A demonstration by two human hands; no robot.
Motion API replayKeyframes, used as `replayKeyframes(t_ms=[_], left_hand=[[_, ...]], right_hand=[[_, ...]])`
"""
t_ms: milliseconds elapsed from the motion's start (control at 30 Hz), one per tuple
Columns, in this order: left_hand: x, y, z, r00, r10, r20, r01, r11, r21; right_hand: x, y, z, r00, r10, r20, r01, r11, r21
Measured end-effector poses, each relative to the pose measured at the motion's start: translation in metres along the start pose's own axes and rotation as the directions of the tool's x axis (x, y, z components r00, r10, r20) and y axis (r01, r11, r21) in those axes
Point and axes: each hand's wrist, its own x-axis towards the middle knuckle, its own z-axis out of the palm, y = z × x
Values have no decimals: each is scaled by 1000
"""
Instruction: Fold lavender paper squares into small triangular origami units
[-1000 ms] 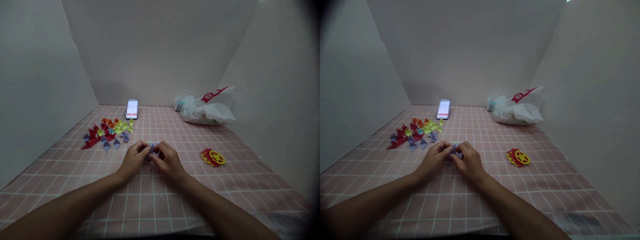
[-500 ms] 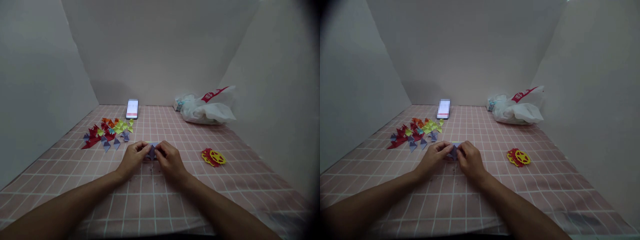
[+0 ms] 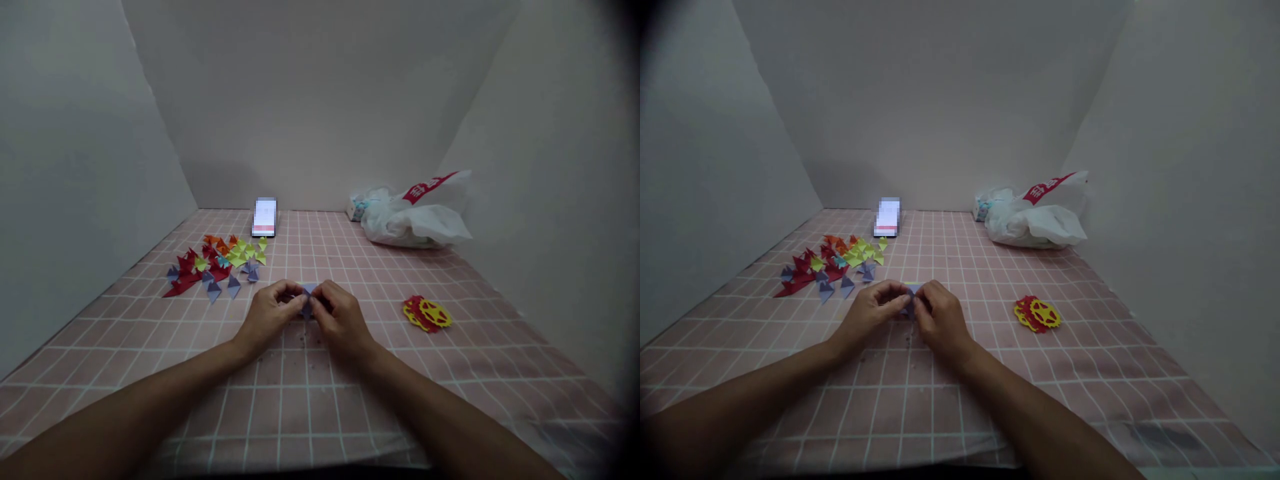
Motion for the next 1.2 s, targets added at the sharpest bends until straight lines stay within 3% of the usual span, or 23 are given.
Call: replayKeyframes(t_ms=[167, 600, 900, 1200], left_hand=[[-1, 1, 0, 1000, -7, 25, 7, 1000, -14], [1, -1, -1, 973, -168, 155, 213, 917, -339], [-1, 4, 1, 948, -268, 174, 318, 848, -423], [-1, 6, 1, 939, -294, 176, 343, 817, -463]], right_hand=[[1, 1, -1, 1000, 18, 6, -18, 1000, 12], [3, 7, -1, 993, 107, 48, -111, 990, 91], [3, 8, 0, 983, 160, 86, -174, 967, 188], [3, 8, 0, 983, 158, 96, -174, 966, 193]])
